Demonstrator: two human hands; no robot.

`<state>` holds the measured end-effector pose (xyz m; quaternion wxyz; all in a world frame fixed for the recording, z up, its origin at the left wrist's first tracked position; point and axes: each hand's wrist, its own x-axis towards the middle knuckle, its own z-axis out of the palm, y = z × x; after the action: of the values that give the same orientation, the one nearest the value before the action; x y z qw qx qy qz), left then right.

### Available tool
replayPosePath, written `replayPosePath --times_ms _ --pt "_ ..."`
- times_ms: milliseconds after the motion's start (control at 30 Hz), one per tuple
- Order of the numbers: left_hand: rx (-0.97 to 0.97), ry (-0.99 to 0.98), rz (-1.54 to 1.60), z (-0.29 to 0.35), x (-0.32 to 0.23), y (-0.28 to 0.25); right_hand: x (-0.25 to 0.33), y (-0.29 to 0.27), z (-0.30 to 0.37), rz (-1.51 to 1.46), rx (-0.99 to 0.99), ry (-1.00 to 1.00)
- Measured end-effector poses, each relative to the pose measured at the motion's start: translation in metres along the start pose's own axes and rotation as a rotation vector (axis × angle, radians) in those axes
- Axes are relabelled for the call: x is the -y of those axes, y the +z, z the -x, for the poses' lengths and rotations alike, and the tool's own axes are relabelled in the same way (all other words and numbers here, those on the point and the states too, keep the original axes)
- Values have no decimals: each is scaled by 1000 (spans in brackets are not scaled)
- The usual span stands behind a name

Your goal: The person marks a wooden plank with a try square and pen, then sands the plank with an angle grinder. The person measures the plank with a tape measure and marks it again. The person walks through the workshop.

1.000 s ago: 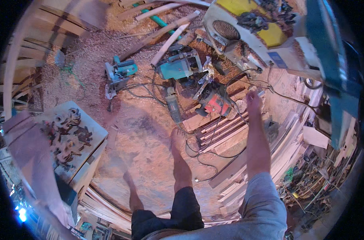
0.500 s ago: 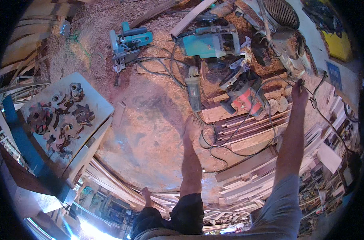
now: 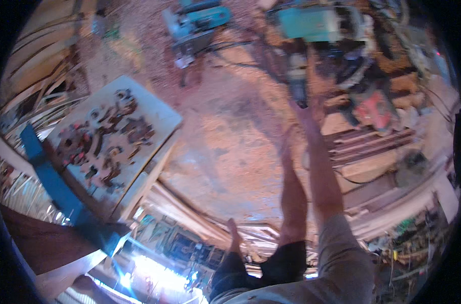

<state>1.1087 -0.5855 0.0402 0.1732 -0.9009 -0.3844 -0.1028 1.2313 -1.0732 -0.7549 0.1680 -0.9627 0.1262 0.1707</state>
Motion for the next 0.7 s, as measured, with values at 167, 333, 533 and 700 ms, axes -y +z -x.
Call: replayPosePath --times_ms 167,333,533,700 --pt "-32 69 67 -13 -1 -3 18 47 7 211 209 -17" --pt "-81 61 152 -14 42 0 -11 24 6 -245 275 40" --pt "-174 57 170 -27 91 12 45 -55 77 -104 283 -56" --pt "-185 150 177 -50 52 55 51 -64 50 97 259 71"
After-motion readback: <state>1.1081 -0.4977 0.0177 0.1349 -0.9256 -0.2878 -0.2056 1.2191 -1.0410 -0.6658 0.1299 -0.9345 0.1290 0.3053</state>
